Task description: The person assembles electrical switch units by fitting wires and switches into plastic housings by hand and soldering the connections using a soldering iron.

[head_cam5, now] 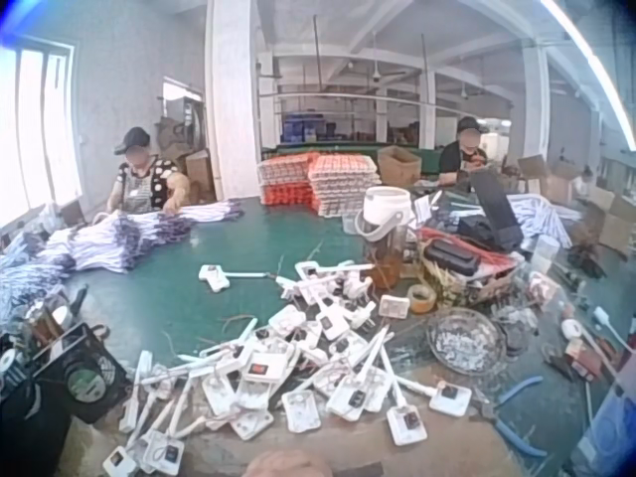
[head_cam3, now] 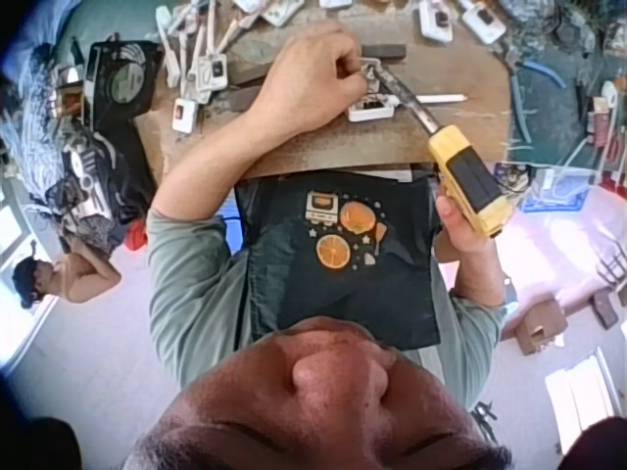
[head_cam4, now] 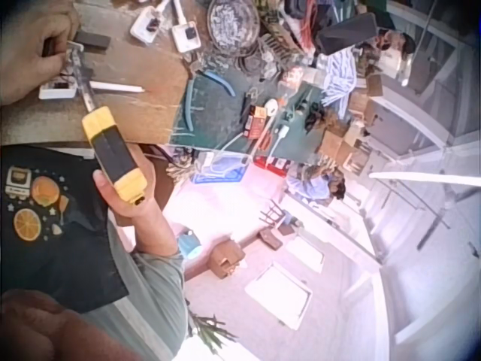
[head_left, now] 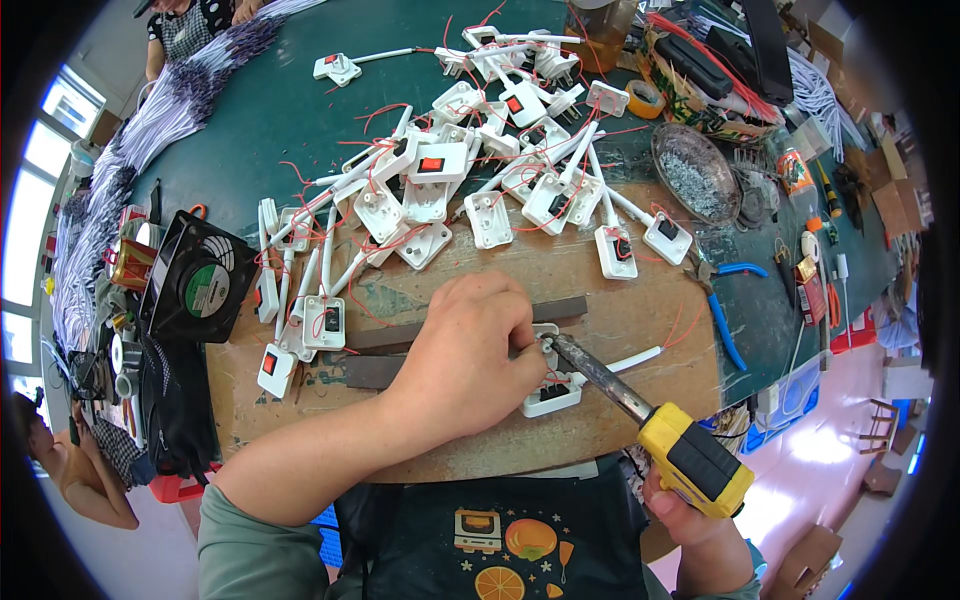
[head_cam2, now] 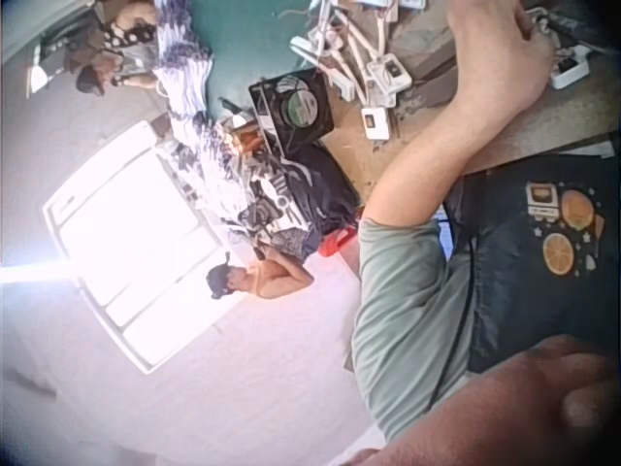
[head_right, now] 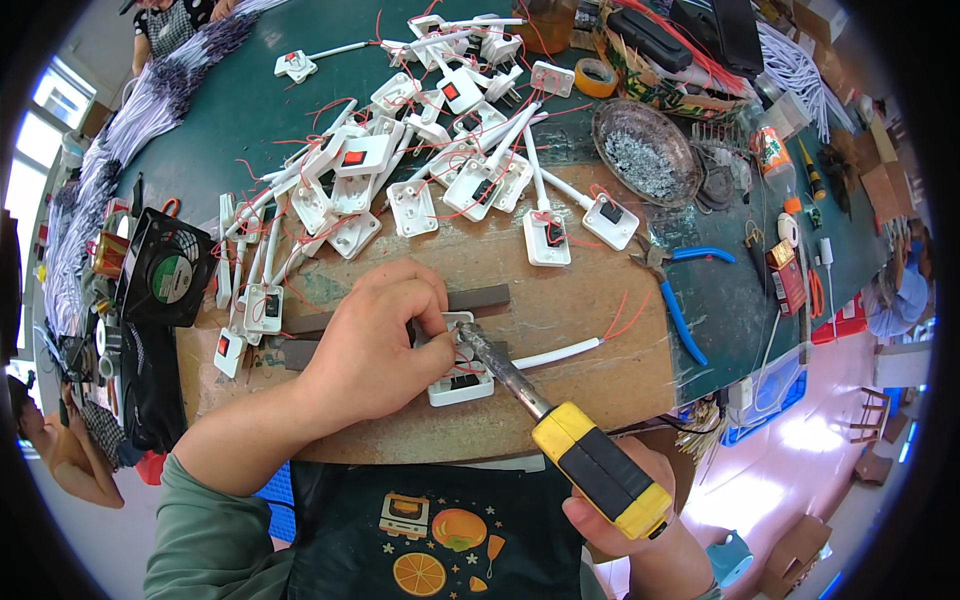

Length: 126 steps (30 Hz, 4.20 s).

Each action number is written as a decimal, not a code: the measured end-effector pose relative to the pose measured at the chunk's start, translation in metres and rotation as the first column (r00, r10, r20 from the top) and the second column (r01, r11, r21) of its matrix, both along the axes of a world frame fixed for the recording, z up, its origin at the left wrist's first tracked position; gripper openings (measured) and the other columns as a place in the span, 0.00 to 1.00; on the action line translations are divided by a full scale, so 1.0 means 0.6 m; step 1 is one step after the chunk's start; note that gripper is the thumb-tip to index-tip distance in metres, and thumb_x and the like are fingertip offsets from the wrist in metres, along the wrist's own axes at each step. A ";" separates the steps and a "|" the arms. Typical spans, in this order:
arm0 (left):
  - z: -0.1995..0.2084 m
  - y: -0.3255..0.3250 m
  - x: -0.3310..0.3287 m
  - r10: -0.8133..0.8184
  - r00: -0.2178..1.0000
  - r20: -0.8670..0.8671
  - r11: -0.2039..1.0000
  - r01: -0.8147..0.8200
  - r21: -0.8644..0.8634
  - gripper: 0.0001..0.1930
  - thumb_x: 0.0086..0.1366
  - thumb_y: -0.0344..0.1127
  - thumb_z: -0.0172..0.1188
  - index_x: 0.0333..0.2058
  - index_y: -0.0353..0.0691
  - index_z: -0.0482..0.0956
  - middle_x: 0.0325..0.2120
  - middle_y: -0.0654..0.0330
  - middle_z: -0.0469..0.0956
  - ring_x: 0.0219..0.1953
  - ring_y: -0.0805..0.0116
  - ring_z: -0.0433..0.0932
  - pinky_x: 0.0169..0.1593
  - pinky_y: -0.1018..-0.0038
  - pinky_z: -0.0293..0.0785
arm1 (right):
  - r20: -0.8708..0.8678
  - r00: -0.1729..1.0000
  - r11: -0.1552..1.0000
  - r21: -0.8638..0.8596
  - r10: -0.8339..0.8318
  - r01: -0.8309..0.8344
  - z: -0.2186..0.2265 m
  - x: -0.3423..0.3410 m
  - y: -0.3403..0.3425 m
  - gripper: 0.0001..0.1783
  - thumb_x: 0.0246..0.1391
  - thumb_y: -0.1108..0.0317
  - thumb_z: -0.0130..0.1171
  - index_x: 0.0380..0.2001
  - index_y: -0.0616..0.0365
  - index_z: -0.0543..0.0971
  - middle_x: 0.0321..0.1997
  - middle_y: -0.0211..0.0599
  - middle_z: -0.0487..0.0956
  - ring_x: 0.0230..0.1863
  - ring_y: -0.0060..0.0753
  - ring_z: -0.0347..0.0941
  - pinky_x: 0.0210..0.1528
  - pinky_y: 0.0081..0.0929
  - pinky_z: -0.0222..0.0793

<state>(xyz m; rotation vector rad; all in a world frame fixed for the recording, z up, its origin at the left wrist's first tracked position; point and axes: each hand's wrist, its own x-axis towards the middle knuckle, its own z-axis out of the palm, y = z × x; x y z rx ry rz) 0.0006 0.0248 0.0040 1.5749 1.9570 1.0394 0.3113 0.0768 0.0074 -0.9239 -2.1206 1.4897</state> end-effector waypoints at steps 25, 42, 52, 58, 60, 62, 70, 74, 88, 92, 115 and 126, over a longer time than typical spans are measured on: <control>0.003 -0.001 -0.001 -0.004 1.000 0.008 1.000 0.005 -0.024 0.08 0.49 0.26 0.65 0.21 0.36 0.72 0.34 0.54 0.77 0.41 0.52 0.77 0.48 0.62 0.73 | 0.044 0.998 0.999 -0.015 0.048 -0.047 -0.002 0.009 0.006 0.19 0.49 0.60 0.69 0.41 0.59 0.83 0.32 0.37 0.82 0.30 0.42 0.81 0.34 0.32 0.77; 0.001 -0.001 -0.002 -0.003 1.000 0.004 1.000 0.003 -0.016 0.09 0.49 0.26 0.65 0.22 0.36 0.72 0.33 0.54 0.77 0.41 0.52 0.77 0.48 0.62 0.73 | -0.033 0.999 0.990 -0.143 -0.005 0.000 -0.001 0.016 -0.002 0.18 0.50 0.62 0.71 0.42 0.61 0.83 0.29 0.36 0.81 0.28 0.35 0.79 0.31 0.27 0.74; 0.003 0.000 0.002 -0.006 0.998 0.058 1.000 0.007 -0.023 0.07 0.50 0.27 0.62 0.21 0.36 0.71 0.29 0.54 0.74 0.41 0.49 0.74 0.50 0.59 0.68 | -0.462 0.845 0.930 -0.351 -0.270 0.106 -0.003 -0.008 0.049 0.42 0.58 0.38 0.64 0.59 0.65 0.69 0.31 0.31 0.72 0.27 0.28 0.72 0.28 0.30 0.72; 0.000 -0.001 -0.001 -0.002 1.000 0.017 0.999 0.003 -0.032 0.07 0.50 0.25 0.65 0.21 0.36 0.73 0.32 0.55 0.76 0.40 0.54 0.76 0.47 0.63 0.72 | -0.320 0.692 0.717 -0.565 -0.646 0.408 -0.003 -0.034 0.153 0.34 0.67 0.38 0.50 0.58 0.58 0.72 0.29 0.29 0.69 0.29 0.23 0.68 0.30 0.27 0.67; 0.001 -0.001 0.000 -0.002 1.000 0.018 1.000 0.002 -0.029 0.08 0.50 0.25 0.65 0.21 0.36 0.73 0.32 0.55 0.77 0.40 0.54 0.76 0.47 0.63 0.72 | -0.306 0.661 0.688 -0.570 -0.685 0.450 0.002 -0.059 0.179 0.29 0.67 0.41 0.54 0.53 0.55 0.73 0.29 0.29 0.72 0.29 0.24 0.70 0.31 0.28 0.69; 0.002 -0.001 0.000 0.000 1.000 0.020 1.000 0.000 -0.027 0.08 0.49 0.25 0.65 0.21 0.36 0.73 0.32 0.55 0.77 0.40 0.54 0.76 0.47 0.62 0.72 | -0.146 0.592 0.557 -0.568 -0.792 0.605 0.005 -0.082 0.201 0.24 0.64 0.43 0.61 0.47 0.53 0.73 0.30 0.30 0.74 0.29 0.26 0.72 0.30 0.30 0.71; -0.002 -0.004 0.000 0.003 0.999 0.033 1.000 -0.003 -0.001 0.07 0.49 0.25 0.65 0.21 0.35 0.73 0.32 0.54 0.77 0.40 0.52 0.76 0.47 0.61 0.72 | -0.061 0.754 0.642 -0.572 -0.654 0.510 0.000 -0.118 0.248 0.27 0.59 0.46 0.68 0.41 0.58 0.70 0.31 0.36 0.77 0.27 0.30 0.77 0.29 0.33 0.78; -0.003 -0.003 0.000 0.001 0.997 0.073 1.000 -0.001 -0.005 0.08 0.51 0.27 0.63 0.20 0.36 0.72 0.29 0.53 0.75 0.40 0.48 0.75 0.49 0.56 0.69 | -0.046 0.779 0.655 -0.573 -0.626 0.493 0.009 -0.128 0.257 0.28 0.58 0.46 0.69 0.42 0.59 0.71 0.32 0.38 0.78 0.29 0.33 0.79 0.32 0.34 0.80; -0.007 -0.004 -0.004 -0.013 1.000 0.012 1.000 0.012 0.026 0.09 0.50 0.25 0.64 0.21 0.35 0.71 0.31 0.54 0.77 0.38 0.52 0.77 0.46 0.61 0.72 | 0.163 0.931 0.719 0.682 -0.327 0.133 0.037 -0.093 0.133 0.18 0.54 0.67 0.68 0.48 0.55 0.81 0.41 0.34 0.79 0.37 0.30 0.77 0.35 0.28 0.71; -0.007 -0.004 -0.004 -0.021 1.000 0.005 1.000 0.021 0.023 0.08 0.50 0.25 0.65 0.22 0.35 0.72 0.31 0.54 0.77 0.39 0.52 0.77 0.46 0.61 0.72 | 0.262 0.965 0.636 0.740 0.029 -0.220 0.017 -0.139 0.097 0.17 0.49 0.68 0.69 0.44 0.53 0.82 0.41 0.35 0.79 0.41 0.40 0.78 0.40 0.35 0.75; 0.023 -0.004 -0.068 0.113 0.772 0.625 0.924 -0.313 0.219 0.08 0.66 0.28 0.66 0.39 0.35 0.76 0.38 0.63 0.79 0.43 0.75 0.77 0.49 0.75 0.74 | 0.308 0.948 0.952 0.306 -0.081 -0.018 -0.087 0.168 -0.037 0.12 0.42 0.80 0.64 0.32 0.55 0.85 0.38 0.37 0.82 0.36 0.36 0.80 0.34 0.27 0.76; 0.090 -0.005 -0.170 0.413 0.838 0.356 0.808 -0.518 0.281 0.07 0.65 0.29 0.64 0.40 0.35 0.79 0.36 0.60 0.81 0.39 0.73 0.78 0.44 0.75 0.74 | 0.748 0.530 0.618 -0.208 -0.400 0.758 -0.396 0.453 -0.111 0.11 0.53 0.74 0.62 0.41 0.62 0.81 0.28 0.32 0.80 0.20 0.22 0.72 0.20 0.24 0.67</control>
